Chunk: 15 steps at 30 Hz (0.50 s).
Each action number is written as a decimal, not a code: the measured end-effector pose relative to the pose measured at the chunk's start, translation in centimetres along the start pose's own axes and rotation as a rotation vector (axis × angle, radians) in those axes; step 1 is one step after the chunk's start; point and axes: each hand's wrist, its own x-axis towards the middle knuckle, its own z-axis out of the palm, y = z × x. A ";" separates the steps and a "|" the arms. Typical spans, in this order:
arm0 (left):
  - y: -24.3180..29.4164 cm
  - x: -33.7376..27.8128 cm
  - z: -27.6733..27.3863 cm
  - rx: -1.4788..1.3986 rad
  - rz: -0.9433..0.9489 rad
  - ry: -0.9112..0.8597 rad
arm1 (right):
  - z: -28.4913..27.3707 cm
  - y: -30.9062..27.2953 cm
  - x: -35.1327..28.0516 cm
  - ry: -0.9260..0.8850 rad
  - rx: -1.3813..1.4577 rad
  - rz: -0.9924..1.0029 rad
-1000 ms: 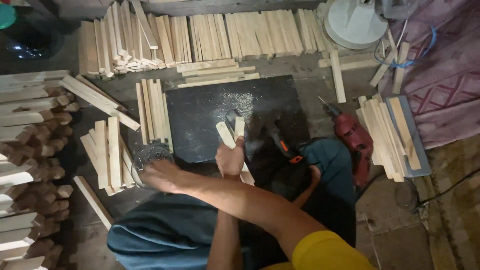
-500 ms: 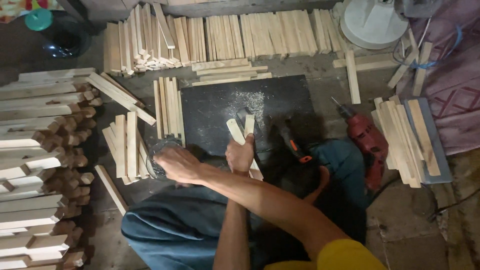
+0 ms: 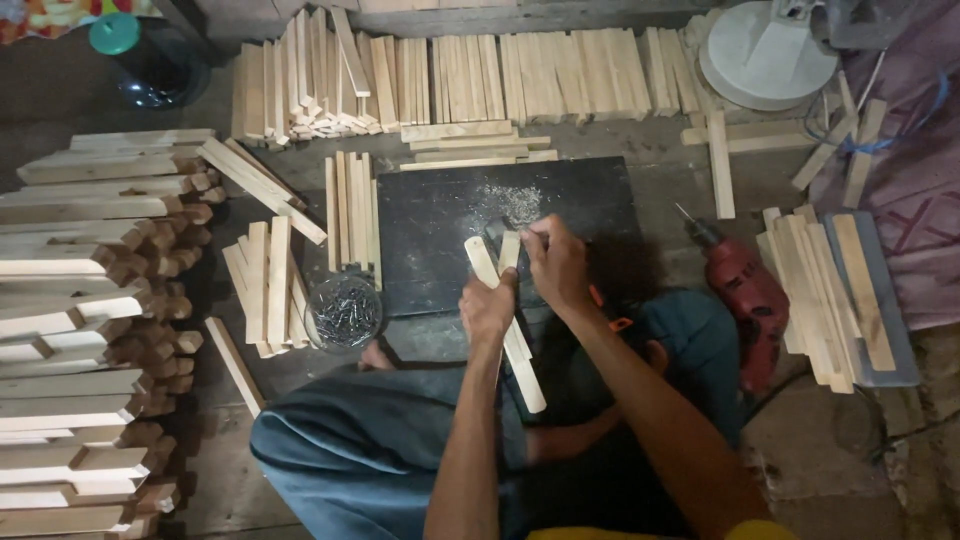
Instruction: Assembling small wooden slats into components using a hammer, nails, and a power drill on a workshop floor.
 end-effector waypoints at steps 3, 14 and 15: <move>0.4 -1.1 0.0 -0.005 -0.005 0.005 | -0.3 -0.4 -0.1 -0.032 -0.008 0.028; 2.0 -3.0 -1.6 -0.037 -0.008 -0.033 | 3.5 3.2 0.1 0.130 -0.200 -0.248; 2.4 -3.5 -1.9 -0.056 -0.010 -0.036 | 3.3 3.1 0.2 0.141 -0.143 -0.245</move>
